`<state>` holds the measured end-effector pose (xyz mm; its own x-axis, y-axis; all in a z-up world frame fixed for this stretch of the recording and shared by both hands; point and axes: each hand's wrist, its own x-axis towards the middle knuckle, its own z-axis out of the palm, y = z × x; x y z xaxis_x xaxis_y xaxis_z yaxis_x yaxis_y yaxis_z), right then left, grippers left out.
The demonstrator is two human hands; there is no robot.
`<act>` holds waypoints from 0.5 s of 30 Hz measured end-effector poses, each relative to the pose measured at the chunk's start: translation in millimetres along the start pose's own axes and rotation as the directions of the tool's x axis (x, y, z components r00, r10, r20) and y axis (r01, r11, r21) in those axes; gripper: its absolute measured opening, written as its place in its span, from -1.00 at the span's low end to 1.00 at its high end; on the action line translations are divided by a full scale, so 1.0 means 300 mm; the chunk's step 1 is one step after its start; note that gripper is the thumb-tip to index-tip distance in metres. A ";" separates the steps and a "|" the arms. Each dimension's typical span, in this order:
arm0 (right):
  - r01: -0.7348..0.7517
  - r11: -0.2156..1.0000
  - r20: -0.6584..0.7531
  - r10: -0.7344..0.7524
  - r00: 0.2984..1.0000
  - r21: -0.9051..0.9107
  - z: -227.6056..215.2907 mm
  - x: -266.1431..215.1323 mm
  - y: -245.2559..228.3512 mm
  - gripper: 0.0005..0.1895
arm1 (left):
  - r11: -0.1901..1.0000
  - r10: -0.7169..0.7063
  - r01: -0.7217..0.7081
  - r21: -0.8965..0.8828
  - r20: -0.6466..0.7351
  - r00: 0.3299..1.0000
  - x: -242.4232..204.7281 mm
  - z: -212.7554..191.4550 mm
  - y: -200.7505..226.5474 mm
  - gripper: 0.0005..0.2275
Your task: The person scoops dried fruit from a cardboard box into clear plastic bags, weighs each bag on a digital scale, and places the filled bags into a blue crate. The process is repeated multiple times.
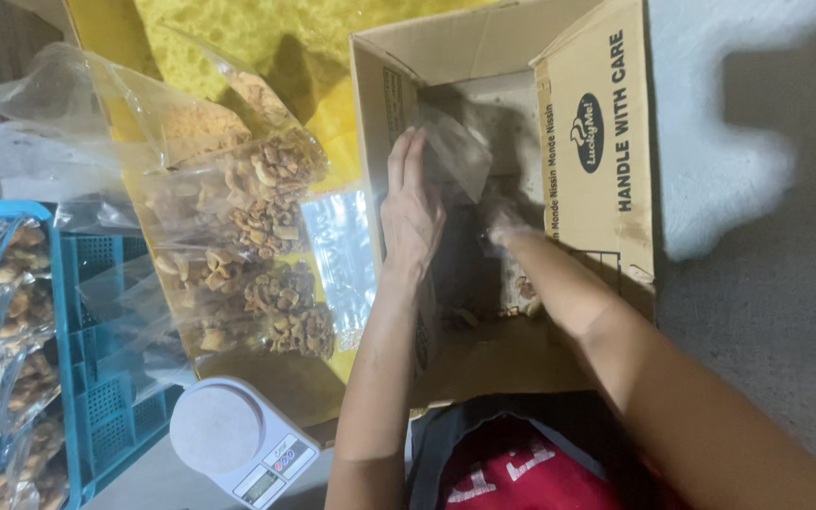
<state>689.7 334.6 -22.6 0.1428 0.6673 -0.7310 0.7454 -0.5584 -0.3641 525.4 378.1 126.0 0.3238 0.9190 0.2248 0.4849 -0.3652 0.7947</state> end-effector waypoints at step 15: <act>0.075 0.993 0.091 -0.083 0.992 0.089 -0.074 -0.213 -0.139 -0.75 | 0.995 -0.014 0.005 0.103 0.087 0.996 0.019 -0.003 0.000 -0.32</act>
<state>664.0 326.3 52.1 0.0201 0.6636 -0.7479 0.6931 -0.5483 -0.4679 526.5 383.6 127.9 0.3861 0.9078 0.1639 0.5675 -0.3739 0.7336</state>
